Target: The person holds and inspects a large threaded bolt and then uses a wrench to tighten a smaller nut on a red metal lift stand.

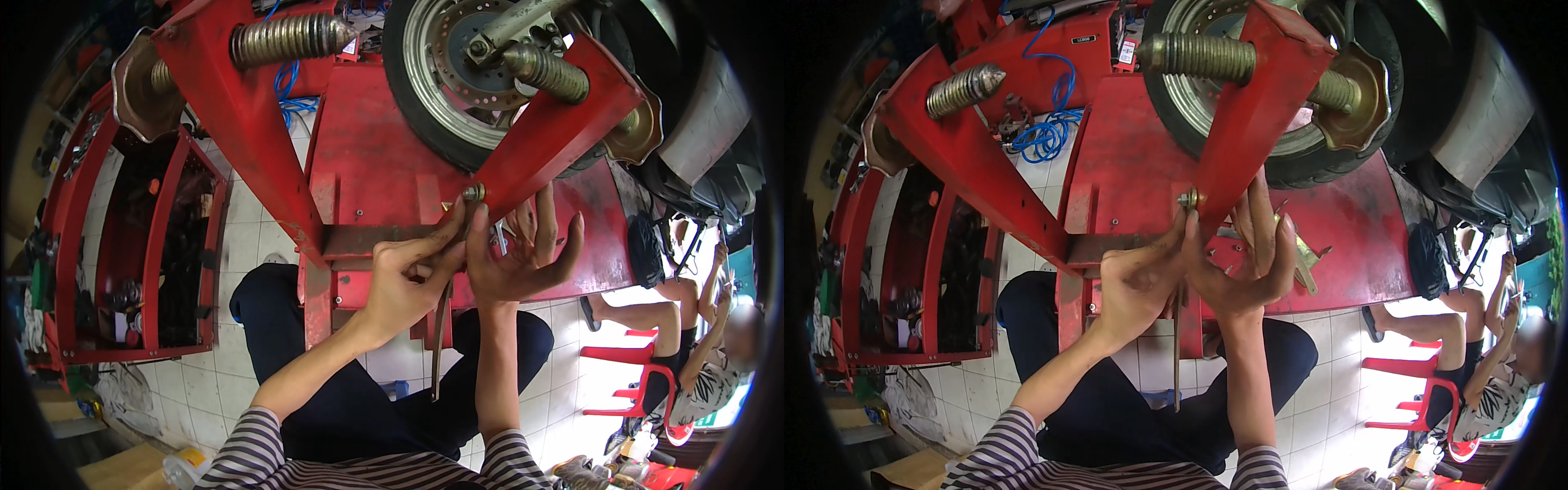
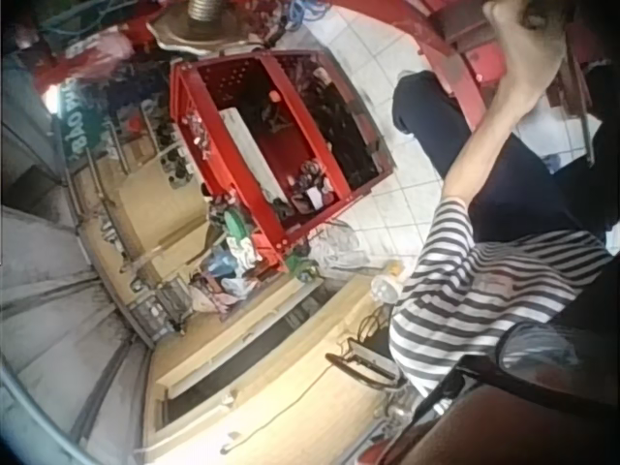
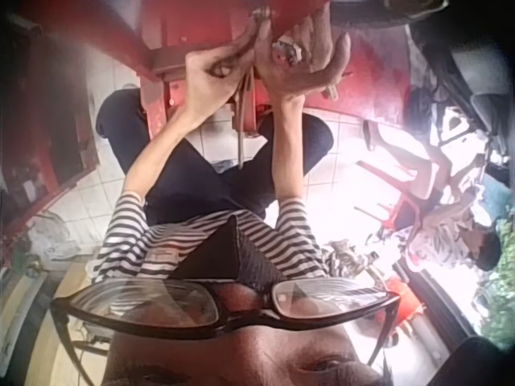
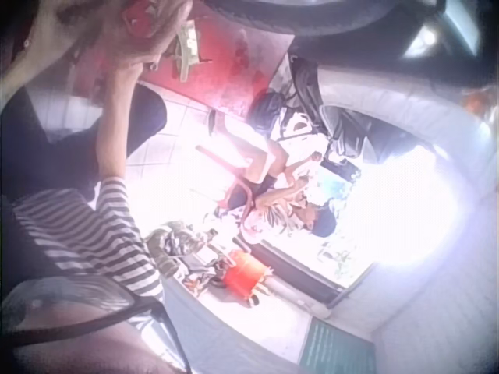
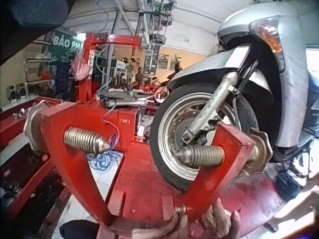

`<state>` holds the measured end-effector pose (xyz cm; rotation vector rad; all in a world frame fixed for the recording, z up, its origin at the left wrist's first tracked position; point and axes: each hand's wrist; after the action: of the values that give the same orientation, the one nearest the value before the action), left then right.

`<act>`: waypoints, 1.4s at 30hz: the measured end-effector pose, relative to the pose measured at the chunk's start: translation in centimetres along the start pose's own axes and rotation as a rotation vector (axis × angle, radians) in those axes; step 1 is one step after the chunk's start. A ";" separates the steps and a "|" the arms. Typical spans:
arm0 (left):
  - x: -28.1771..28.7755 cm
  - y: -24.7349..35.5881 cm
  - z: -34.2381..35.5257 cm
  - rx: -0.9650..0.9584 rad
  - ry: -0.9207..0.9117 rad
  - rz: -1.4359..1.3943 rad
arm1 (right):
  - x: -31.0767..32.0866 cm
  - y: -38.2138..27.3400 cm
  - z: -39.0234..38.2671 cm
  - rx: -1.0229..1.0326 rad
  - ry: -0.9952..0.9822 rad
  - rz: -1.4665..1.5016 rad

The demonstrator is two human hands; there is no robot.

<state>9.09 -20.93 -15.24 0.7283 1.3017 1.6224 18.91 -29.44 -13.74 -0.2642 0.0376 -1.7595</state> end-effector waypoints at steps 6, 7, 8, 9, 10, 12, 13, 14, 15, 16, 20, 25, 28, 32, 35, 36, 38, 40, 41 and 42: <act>-0.1 -0.1 0.1 -0.091 0.032 0.056 | 0.0 -0.1 0.0 0.012 0.019 -0.041; -0.1 -0.1 0.1 -0.078 0.028 0.036 | 0.1 -0.2 0.1 0.013 0.022 -0.034; -0.1 -0.2 0.1 -0.065 0.024 0.015 | 0.1 -0.2 0.2 0.017 0.017 -0.034; -0.1 -0.3 0.1 -0.104 0.038 0.036 | 0.1 -0.2 0.3 0.022 0.013 -0.032; -0.1 -0.5 0.2 -0.143 0.052 0.057 | 0.2 -0.2 0.4 0.026 0.009 -0.030; -0.1 -0.6 0.3 -0.180 0.058 0.084 | 0.6 -0.2 0.7 -0.023 -0.017 0.004; 0.0 -0.7 0.3 -0.177 0.049 0.090 | 0.7 -0.2 0.8 -0.048 -0.030 0.020; 0.1 -0.7 0.3 -0.175 0.041 0.096 | 0.7 -0.1 0.7 -0.088 -0.042 0.049; 0.1 -0.6 0.3 -0.161 0.038 0.095 | 0.7 0.0 0.4 -0.128 -0.053 0.076; 0.0 -0.4 0.3 -0.146 0.034 0.094 | 0.7 0.1 0.3 -0.169 -0.065 0.104; -0.2 -0.4 0.0 -0.063 0.035 0.023 | 0.6 0.4 0.8 -0.425 -0.150 0.546; -0.4 -0.4 0.0 0.015 0.073 -0.046 | 1.9 0.6 2.0 -0.763 -0.410 0.760; -0.4 -0.7 0.0 0.089 0.087 -0.103 | 2.0 0.8 2.0 -0.749 -0.436 0.794; -0.7 0.1 -0.1 0.140 0.051 -0.220 | 1.7 1.7 1.7 -0.744 -0.442 0.903; -0.4 -0.1 0.1 -0.081 0.077 0.132 | 1.3 1.8 1.5 -0.769 -0.418 0.995; -0.4 0.0 0.2 -0.060 0.078 0.088 | 1.1 1.8 1.4 -0.777 -0.408 1.013; -0.4 0.3 0.2 -0.016 0.080 0.002 | 0.9 1.7 1.0 -0.776 -0.373 1.039; -0.3 0.0 0.1 0.041 0.083 -0.055 | 0.6 1.4 0.9 -0.750 -0.331 1.054; -0.2 -0.2 0.1 0.069 0.085 -0.082 | 0.6 1.2 1.0 -0.761 -0.324 1.060; -0.2 -0.5 0.1 0.068 0.088 -0.049 | 0.7 0.9 1.0 -0.774 -0.320 1.063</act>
<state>9.40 -21.03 -15.72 0.6678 1.4330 1.5928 19.89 -30.20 -12.80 -0.8937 0.5336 -0.5651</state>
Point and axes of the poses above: each hand's wrist, its own z-axis towards the middle knuckle, its own x-axis out of the back of the hand, y = z × x, and after that the axes turned 6 degrees about x, right-handed
